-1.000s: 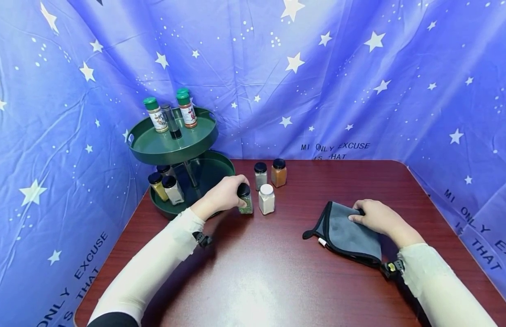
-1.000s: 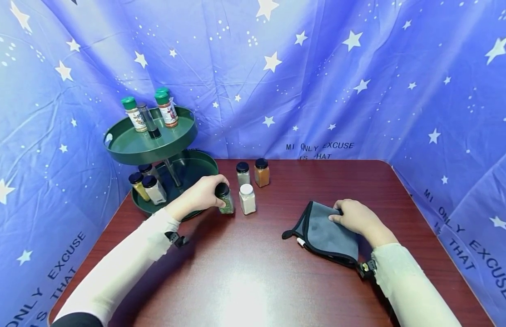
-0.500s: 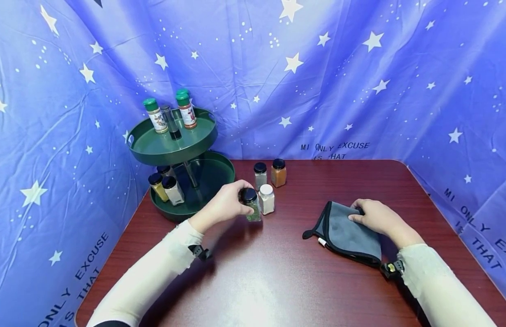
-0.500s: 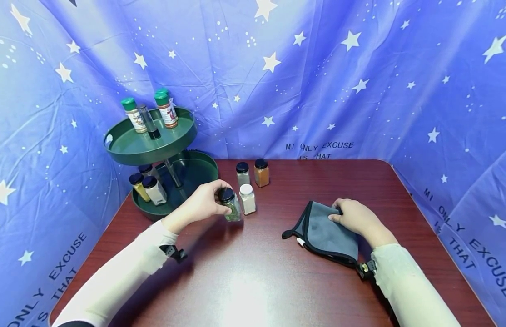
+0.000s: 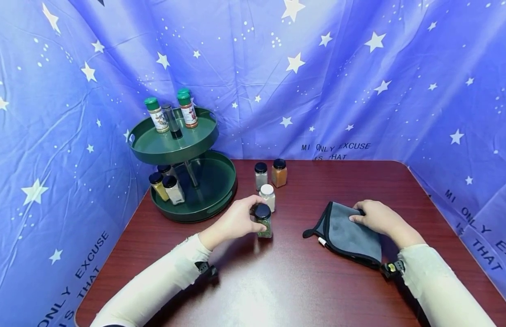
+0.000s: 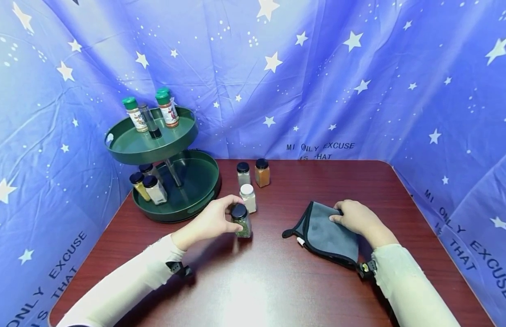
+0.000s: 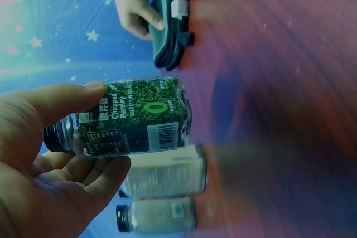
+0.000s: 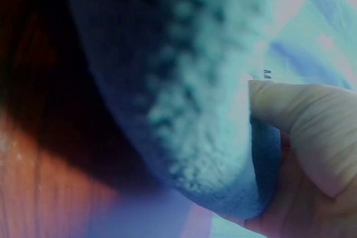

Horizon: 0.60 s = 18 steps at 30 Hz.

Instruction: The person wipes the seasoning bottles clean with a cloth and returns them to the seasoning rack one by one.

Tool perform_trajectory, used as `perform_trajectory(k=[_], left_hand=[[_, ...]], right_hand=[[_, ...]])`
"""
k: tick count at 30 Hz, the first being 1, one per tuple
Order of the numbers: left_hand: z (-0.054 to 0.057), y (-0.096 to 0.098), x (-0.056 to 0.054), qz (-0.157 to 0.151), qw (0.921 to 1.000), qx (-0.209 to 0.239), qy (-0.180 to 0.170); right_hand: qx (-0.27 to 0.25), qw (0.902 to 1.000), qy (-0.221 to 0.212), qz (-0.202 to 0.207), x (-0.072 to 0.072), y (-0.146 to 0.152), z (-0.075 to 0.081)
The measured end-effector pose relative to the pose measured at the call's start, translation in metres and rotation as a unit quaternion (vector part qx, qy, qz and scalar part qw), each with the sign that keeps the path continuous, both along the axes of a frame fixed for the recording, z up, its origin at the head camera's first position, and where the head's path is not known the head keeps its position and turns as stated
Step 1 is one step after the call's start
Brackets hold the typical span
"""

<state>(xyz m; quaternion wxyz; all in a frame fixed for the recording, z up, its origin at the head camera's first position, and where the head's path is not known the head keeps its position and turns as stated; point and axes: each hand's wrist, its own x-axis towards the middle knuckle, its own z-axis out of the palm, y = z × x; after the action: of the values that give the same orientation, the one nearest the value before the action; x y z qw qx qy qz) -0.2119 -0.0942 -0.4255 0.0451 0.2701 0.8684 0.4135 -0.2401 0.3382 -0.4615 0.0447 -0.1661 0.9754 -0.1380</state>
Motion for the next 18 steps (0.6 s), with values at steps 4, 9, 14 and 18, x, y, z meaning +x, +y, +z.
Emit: perform_trajectory(k=[4,9,14,18], left_hand=[[-0.004,0.007,0.003,-0.012,0.9999,0.004,-0.004],[-0.008,0.013,0.007,-0.025,0.9997,0.002,0.001],[-0.012,0.016,0.010,-0.027,0.9995,-0.010,0.008],[-0.015,0.017,0.013,-0.025,0.9997,-0.007,0.000]], right_hand=[[-0.004,1.0000,-0.001,-0.004,0.003,0.000,0.002],[-0.012,0.9999,-0.003,-0.012,0.006,0.000,0.005],[-0.013,0.9998,0.005,-0.012,0.008,-0.001,0.012],[-0.020,0.9997,0.014,-0.009,0.011,-0.002,0.020]])
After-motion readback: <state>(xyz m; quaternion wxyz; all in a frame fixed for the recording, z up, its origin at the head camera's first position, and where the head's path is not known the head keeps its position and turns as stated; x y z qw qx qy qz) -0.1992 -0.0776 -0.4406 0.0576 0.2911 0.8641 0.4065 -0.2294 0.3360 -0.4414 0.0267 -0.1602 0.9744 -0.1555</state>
